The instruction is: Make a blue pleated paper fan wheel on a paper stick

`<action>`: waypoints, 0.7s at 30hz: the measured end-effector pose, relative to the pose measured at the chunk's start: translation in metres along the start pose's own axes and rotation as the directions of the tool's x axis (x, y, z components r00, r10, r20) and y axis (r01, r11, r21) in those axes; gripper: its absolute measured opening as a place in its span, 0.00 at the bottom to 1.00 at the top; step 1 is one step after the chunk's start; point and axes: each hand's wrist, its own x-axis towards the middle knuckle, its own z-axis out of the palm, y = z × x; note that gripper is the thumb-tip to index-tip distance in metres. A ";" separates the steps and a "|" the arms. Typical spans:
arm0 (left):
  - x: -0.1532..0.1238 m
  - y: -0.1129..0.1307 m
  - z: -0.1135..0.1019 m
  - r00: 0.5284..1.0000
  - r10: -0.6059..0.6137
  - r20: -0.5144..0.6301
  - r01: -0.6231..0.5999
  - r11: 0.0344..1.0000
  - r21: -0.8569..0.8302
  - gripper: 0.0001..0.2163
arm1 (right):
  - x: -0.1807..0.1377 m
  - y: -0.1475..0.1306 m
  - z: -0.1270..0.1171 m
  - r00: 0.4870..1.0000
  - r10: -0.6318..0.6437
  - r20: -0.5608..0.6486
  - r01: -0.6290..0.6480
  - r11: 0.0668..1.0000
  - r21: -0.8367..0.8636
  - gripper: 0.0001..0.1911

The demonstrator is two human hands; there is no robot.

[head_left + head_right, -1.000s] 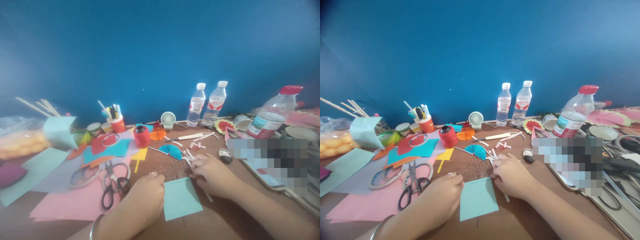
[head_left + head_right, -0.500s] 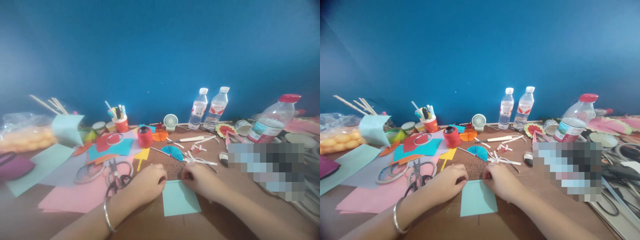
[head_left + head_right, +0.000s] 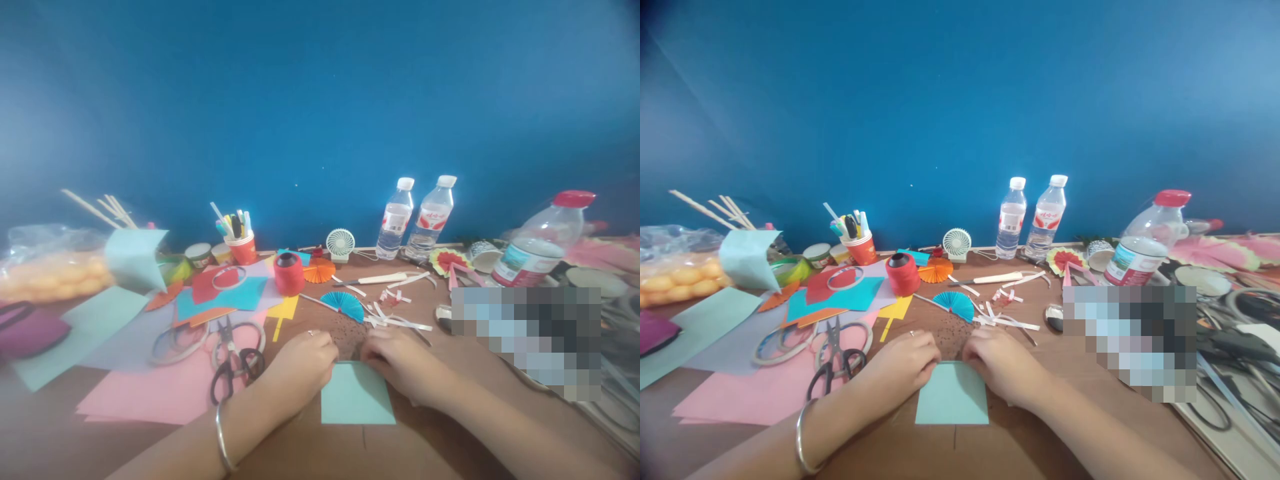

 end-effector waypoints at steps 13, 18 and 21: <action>-0.020 0.022 -0.009 0.989 0.117 0.087 -0.133 0.970 0.206 0.17 | -0.011 -0.011 -0.005 0.980 -0.185 0.077 0.199 0.943 -0.267 0.12; -0.016 0.020 -0.016 0.993 0.083 0.089 -0.097 0.981 0.167 0.14 | -0.010 -0.011 0.002 0.978 -0.202 0.049 0.208 0.942 -0.262 0.17; -0.017 0.016 -0.015 0.992 0.072 0.102 -0.087 0.984 0.157 0.11 | -0.009 -0.010 0.001 0.982 -0.180 0.053 0.188 0.954 -0.233 0.17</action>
